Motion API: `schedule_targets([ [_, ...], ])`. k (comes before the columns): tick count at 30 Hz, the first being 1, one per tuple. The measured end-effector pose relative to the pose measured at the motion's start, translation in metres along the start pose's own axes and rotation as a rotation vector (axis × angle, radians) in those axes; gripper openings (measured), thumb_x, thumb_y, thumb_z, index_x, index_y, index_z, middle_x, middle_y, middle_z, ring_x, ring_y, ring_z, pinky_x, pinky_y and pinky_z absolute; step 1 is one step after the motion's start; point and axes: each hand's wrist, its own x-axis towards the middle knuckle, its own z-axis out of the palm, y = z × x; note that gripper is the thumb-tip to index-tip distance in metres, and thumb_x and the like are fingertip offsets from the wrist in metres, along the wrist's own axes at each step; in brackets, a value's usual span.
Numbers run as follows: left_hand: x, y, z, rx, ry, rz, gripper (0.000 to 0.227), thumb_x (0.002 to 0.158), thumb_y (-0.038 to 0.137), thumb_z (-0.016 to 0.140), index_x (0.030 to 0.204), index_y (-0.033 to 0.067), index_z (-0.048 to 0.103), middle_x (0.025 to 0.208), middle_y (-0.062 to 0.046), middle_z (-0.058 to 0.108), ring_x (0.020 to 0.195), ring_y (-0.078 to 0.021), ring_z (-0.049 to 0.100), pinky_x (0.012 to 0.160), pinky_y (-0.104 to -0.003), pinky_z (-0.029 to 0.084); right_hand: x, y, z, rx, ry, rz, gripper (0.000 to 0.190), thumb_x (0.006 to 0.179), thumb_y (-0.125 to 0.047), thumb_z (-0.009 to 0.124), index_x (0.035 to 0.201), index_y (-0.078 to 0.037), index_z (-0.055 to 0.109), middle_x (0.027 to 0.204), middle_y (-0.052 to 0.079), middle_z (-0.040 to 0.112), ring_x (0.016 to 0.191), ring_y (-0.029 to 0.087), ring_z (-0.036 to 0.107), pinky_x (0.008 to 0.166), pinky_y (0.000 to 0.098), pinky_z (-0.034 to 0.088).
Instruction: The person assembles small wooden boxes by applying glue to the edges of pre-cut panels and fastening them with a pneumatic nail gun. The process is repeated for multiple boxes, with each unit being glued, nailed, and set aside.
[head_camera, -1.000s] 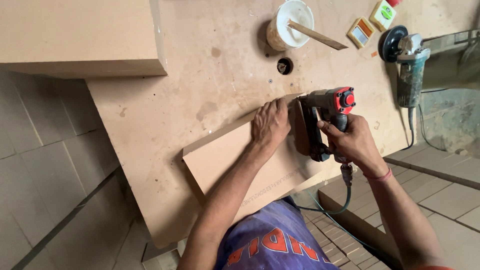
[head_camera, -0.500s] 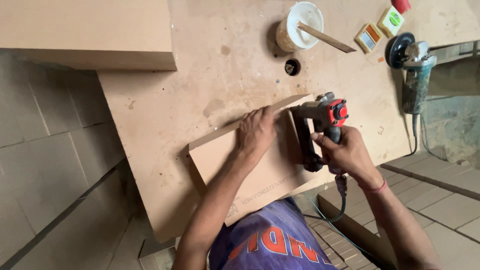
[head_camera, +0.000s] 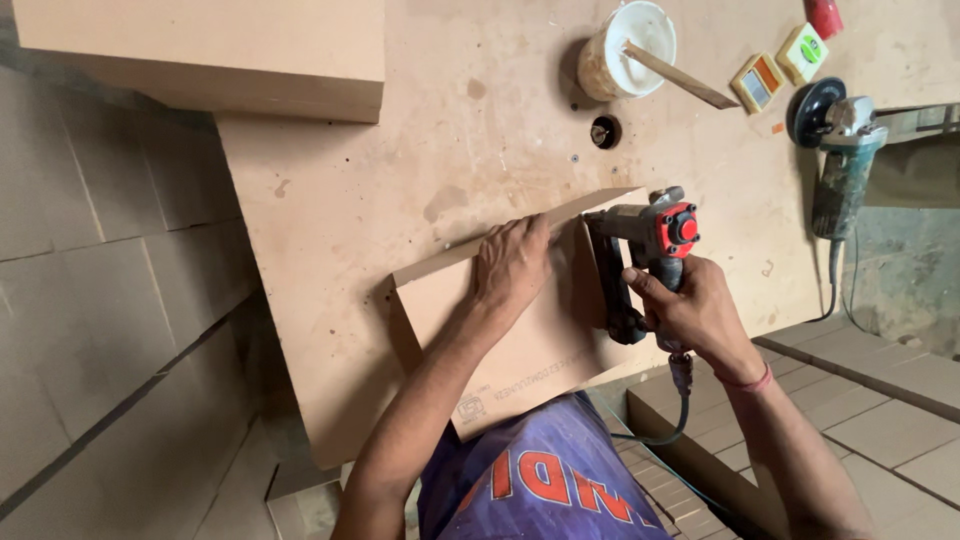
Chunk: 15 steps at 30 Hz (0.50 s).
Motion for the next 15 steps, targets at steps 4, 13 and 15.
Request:
schedule_targets([
  [4, -0.008, -0.015, -0.016, 0.064, -0.157, -0.137, 0.019, 0.089, -0.003, 0.062, 0.107, 0.0009, 0.067, 0.081, -0.017, 0.073, 0.069, -0.0291, 0.072, 0.061, -0.043, 0.057, -0.011, -0.007, 0.013, 0.016, -0.046, -0.003, 0.033, 0.091, -0.025, 0.075, 0.075, 0.0, 0.063, 0.052, 0.004, 0.055, 0.045, 0.01, 0.049, 0.041, 0.0312, 0.038],
  [13, -0.033, -0.036, -0.068, 0.006, -0.109, -0.184, 0.011, 0.09, -0.002, 0.062, 0.098, 0.0, 0.07, 0.067, -0.017, 0.07, 0.053, -0.0252, 0.069, 0.048, -0.041, 0.055, -0.022, -0.024, 0.044, -0.079, -0.09, -0.061, 0.036, 0.089, -0.028, 0.077, 0.071, 0.0, 0.065, 0.051, 0.005, 0.059, 0.046, 0.009, 0.052, 0.042, 0.0307, 0.04],
  [15, -0.032, -0.033, -0.069, 0.014, -0.093, -0.183, 0.01, 0.09, -0.002, 0.061, 0.095, -0.0001, 0.069, 0.068, -0.019, 0.07, 0.054, -0.0285, 0.069, 0.047, -0.044, 0.054, -0.023, -0.026, 0.046, -0.089, -0.088, -0.034, 0.036, 0.09, -0.028, 0.076, 0.071, 0.0, 0.065, 0.052, 0.005, 0.058, 0.046, 0.01, 0.052, 0.042, 0.0314, 0.039],
])
